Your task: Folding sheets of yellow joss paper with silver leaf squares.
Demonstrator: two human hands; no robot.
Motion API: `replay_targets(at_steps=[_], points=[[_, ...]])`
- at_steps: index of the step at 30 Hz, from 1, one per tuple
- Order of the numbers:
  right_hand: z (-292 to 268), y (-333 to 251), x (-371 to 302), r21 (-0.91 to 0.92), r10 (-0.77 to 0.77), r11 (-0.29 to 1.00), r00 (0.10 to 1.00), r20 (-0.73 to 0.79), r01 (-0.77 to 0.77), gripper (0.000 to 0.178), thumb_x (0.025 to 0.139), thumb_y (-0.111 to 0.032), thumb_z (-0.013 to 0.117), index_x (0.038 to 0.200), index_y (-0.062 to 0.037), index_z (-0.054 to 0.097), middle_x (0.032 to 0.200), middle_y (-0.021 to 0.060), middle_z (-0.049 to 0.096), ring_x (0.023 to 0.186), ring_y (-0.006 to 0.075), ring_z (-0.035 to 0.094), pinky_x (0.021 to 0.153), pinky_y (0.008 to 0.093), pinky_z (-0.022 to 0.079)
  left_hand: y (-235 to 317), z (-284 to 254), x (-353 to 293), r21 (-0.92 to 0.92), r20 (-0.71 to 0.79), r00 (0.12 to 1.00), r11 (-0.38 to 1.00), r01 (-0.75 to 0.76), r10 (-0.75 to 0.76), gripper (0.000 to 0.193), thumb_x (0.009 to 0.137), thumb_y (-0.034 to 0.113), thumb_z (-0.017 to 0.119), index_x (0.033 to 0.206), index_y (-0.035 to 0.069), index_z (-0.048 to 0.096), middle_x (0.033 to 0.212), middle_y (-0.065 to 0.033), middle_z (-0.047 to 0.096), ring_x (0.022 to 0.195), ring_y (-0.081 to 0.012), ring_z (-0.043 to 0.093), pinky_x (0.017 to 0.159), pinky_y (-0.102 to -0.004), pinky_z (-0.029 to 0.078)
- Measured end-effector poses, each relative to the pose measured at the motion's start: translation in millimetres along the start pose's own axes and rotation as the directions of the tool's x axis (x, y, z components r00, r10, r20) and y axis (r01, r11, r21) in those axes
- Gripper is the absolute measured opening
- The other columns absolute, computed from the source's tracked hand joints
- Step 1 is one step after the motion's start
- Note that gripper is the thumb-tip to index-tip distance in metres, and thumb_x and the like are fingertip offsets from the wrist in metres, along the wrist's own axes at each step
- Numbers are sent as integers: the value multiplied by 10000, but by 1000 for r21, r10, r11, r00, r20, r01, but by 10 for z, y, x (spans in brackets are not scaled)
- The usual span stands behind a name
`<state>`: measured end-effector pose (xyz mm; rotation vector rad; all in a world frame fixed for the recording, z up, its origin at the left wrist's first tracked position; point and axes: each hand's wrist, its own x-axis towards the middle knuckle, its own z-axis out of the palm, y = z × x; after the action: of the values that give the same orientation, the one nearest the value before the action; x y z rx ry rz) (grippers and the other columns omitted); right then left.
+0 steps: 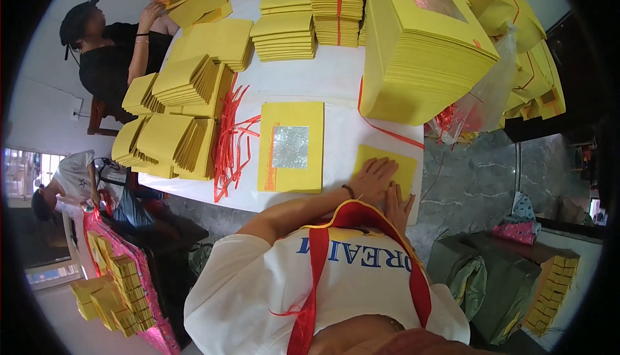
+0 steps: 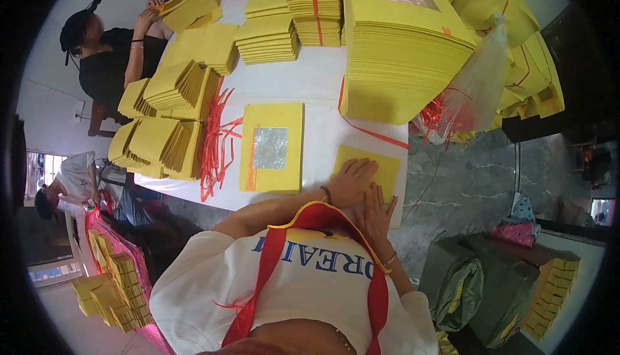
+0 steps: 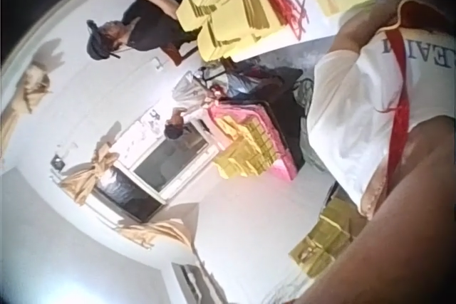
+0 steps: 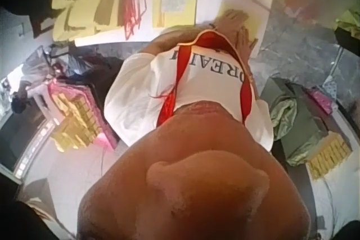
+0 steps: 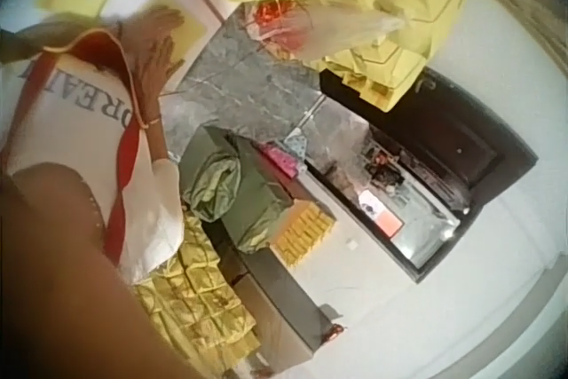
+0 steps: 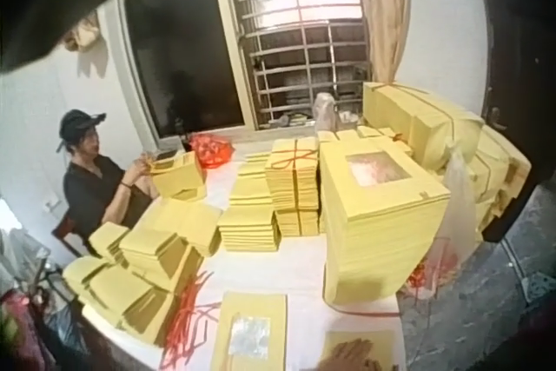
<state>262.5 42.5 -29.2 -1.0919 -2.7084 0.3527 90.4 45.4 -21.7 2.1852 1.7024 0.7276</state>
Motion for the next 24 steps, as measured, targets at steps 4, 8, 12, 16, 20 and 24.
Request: replay_targets(at_steps=[4,8,12,16,20,24], points=[[10,-69,-11,-142,-29,990,999,-36,24,526,865,-386,453,1300,-93,421,1390,167,313,1311,291,258,1024,599,50,-153,-84,2,-420,-1,999,907,34,-38,566,793,223,505,1298,21,352,1358,-185,312,1273,-334,261,1029,-501,187],[16,-64,13,-142,-2,990,999,-36,-4,503,866,-382,454,1283,-100,449,1392,168,312,1311,294,257,1025,595,70,-160,-92,14,8,13,995,995,-101,101,524,815,274,508,1290,83,401,1353,-208,306,1269,-363,251,1010,-544,190],[52,-59,24,-111,-17,994,997,-71,10,505,863,-374,461,1268,-74,454,1384,172,323,1301,302,274,1021,592,106,-145,-93,-13,128,-39,998,991,46,-42,484,825,389,504,1248,154,479,1349,-183,340,1256,-368,277,1005,-550,203],[17,-4,37,-24,-15,1000,998,-56,14,487,868,-345,460,1256,-52,454,1373,176,336,1293,301,290,1020,595,97,-93,-104,2,192,-28,1000,981,17,-12,564,806,452,519,1288,172,431,1356,-186,324,1263,-377,263,1005,-557,199],[-144,38,-19,-79,-12,997,997,-73,6,473,868,-323,465,1249,-44,456,1364,173,347,1291,290,297,1024,591,72,-96,-39,-44,271,-73,997,962,28,-9,565,790,513,504,1259,198,479,1342,-182,362,1250,-370,299,1001,-552,221],[-155,55,-104,-82,-32,996,999,0,32,564,849,-334,495,1297,-16,370,1374,166,325,1299,273,270,1031,572,83,-25,-69,-32,276,-75,997,961,22,-1,552,786,501,519,1247,199,488,1339,-182,363,1246,-364,307,1000,-552,227]])
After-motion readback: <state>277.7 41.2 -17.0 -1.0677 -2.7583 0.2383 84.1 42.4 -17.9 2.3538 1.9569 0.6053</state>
